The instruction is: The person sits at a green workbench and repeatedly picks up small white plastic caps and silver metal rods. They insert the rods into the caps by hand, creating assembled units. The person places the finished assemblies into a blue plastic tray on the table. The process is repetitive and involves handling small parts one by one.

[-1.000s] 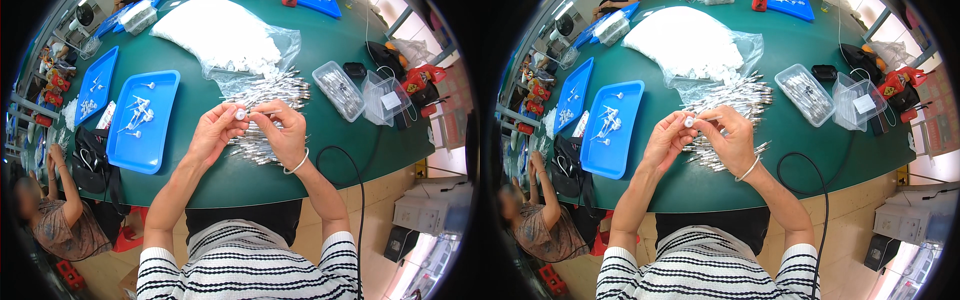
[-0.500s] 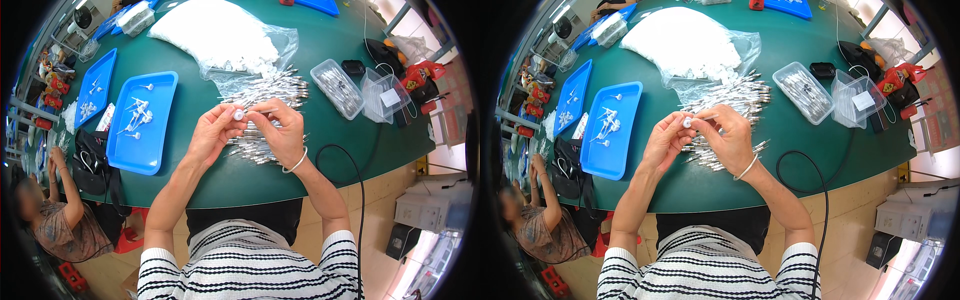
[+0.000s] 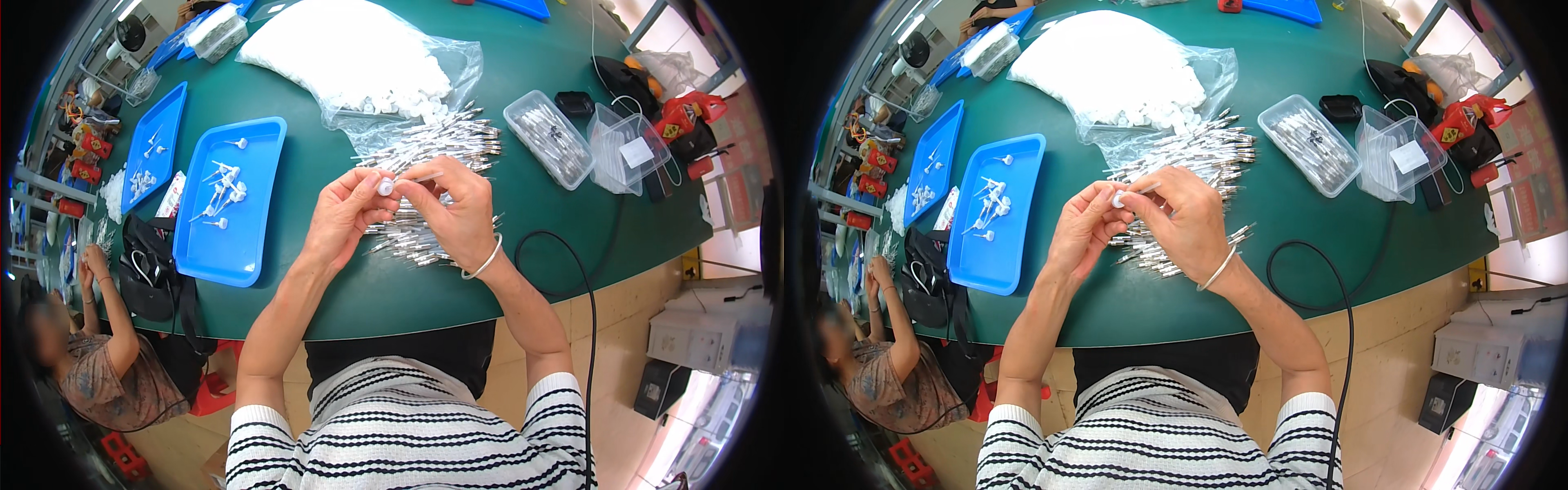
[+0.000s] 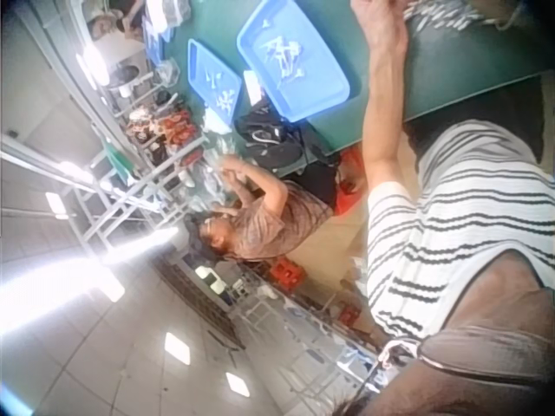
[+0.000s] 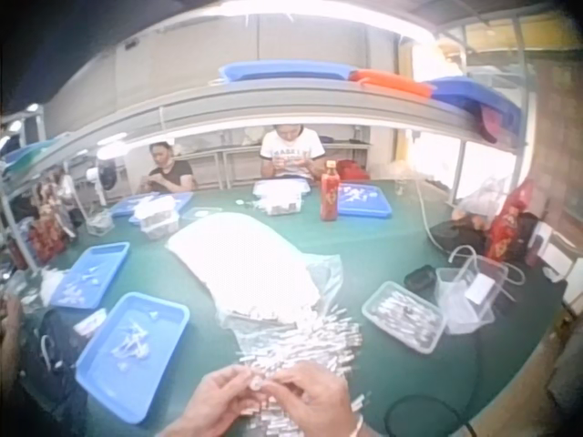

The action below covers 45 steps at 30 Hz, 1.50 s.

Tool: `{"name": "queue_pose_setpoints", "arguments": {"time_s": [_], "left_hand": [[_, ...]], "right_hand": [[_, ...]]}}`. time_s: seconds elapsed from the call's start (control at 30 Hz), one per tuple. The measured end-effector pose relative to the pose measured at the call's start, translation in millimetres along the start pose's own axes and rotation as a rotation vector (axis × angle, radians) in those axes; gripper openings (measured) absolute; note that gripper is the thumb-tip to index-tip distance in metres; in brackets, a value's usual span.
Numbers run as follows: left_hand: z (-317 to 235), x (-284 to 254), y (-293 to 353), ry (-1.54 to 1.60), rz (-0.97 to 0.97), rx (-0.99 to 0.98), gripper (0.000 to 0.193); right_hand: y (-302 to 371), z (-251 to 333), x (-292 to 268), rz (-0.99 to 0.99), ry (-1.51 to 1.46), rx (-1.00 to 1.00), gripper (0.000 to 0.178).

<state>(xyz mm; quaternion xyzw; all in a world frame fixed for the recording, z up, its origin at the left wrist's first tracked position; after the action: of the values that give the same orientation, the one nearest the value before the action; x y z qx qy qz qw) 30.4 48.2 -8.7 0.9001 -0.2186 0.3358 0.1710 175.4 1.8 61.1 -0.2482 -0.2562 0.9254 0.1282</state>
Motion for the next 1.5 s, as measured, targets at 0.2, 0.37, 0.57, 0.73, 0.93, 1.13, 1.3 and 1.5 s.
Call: {"name": "queue_pose_setpoints", "arguments": {"time_s": [0.2,0.37,0.57,0.73,0.93,1.13,1.3,1.5], "left_hand": [[0.4,0.5,-0.5,-0.030,0.004,0.014,0.024],[1.9,-0.7,-1.2,-0.009,0.015,-0.006,0.024],[0.3,0.0,-0.6,-0.031,0.008,0.004,0.023],[-1.0,0.0,-1.0,-0.060,0.006,0.011,0.023],[0.5,-1.1,-0.6,-0.054,-0.001,0.017,0.024],[1.5,-1.6,-0.4,-0.039,-0.014,0.020,0.023],[0.8,-1.6,0.0,-0.038,-0.024,0.017,0.023],[1.2,-1.4,0.0,-0.033,-0.020,0.015,0.023]], "right_hand": [[0.1,-0.6,0.1,0.000,0.040,-0.009,0.008],[-0.4,1.2,-0.3,-0.011,0.055,-0.027,0.009],[-1.2,3.1,-1.4,0.002,0.063,-0.017,0.011],[-1.5,2.1,-1.3,0.020,0.049,0.012,0.011],[0.9,-0.2,1.0,0.018,0.060,-0.016,0.011],[1.2,0.7,1.9,0.004,0.065,-0.030,0.009],[1.3,1.0,1.7,-0.007,0.068,-0.028,0.009],[1.2,1.3,1.7,-0.002,0.084,-0.057,0.009]]}}
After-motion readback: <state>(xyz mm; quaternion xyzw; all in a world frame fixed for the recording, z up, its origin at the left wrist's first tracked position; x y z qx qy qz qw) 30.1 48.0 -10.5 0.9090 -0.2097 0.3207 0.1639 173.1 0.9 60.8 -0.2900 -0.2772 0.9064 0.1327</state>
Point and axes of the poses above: each hand's wrist, its own y-axis away from the middle knuckle, its own x-axis out of the palm, z = x × y, the point moved 6 cm from there along -y, towards the middle knuckle, and after that the axes turned 10 degrees about y, right-handed, at the moved point
